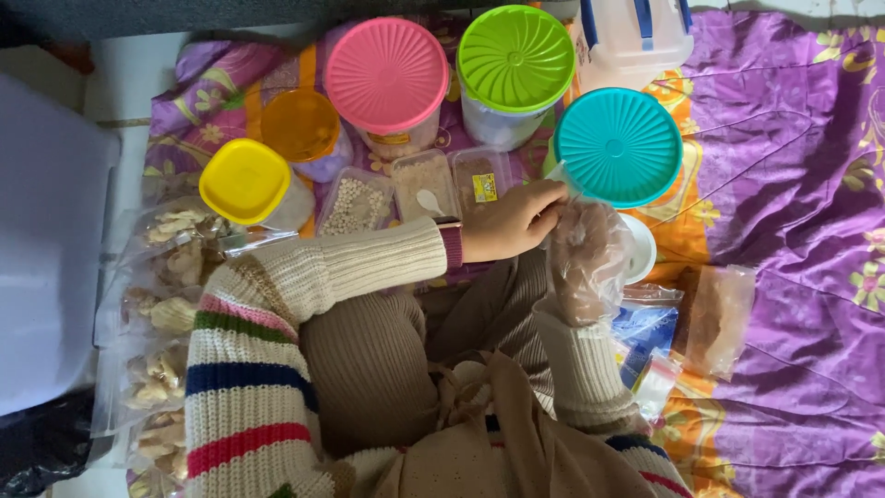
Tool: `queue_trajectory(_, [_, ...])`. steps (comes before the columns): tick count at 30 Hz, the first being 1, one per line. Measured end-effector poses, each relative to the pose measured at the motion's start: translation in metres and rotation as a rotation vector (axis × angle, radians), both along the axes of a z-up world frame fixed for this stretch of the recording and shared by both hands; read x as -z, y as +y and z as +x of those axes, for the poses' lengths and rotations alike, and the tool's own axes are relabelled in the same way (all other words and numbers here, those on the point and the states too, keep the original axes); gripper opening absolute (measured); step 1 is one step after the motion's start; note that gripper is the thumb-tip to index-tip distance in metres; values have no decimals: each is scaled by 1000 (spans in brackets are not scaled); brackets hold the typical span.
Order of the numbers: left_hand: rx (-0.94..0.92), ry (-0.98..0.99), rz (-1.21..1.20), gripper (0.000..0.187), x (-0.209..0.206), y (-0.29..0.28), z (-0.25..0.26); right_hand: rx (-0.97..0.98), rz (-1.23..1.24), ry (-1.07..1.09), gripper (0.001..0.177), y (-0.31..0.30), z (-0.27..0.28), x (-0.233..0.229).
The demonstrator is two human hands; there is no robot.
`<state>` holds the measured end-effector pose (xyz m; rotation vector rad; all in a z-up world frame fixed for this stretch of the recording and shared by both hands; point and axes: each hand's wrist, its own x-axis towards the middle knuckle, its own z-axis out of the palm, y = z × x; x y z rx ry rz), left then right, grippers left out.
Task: A person sitting on the floor is portioning various snacks from large plastic containers into small individual plastic bags.
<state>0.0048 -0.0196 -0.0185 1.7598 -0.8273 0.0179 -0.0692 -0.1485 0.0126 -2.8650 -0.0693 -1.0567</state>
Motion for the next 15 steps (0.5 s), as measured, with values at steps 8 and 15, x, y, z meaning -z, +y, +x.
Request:
queue_trajectory(8, [-3, 86, 12, 12, -5, 19, 1, -313, 479, -18, 7, -24, 10, -6])
queue_trajectory(15, [-18, 469, -101, 16, -16, 29, -3, -583, 448, 53, 22, -19, 10, -16])
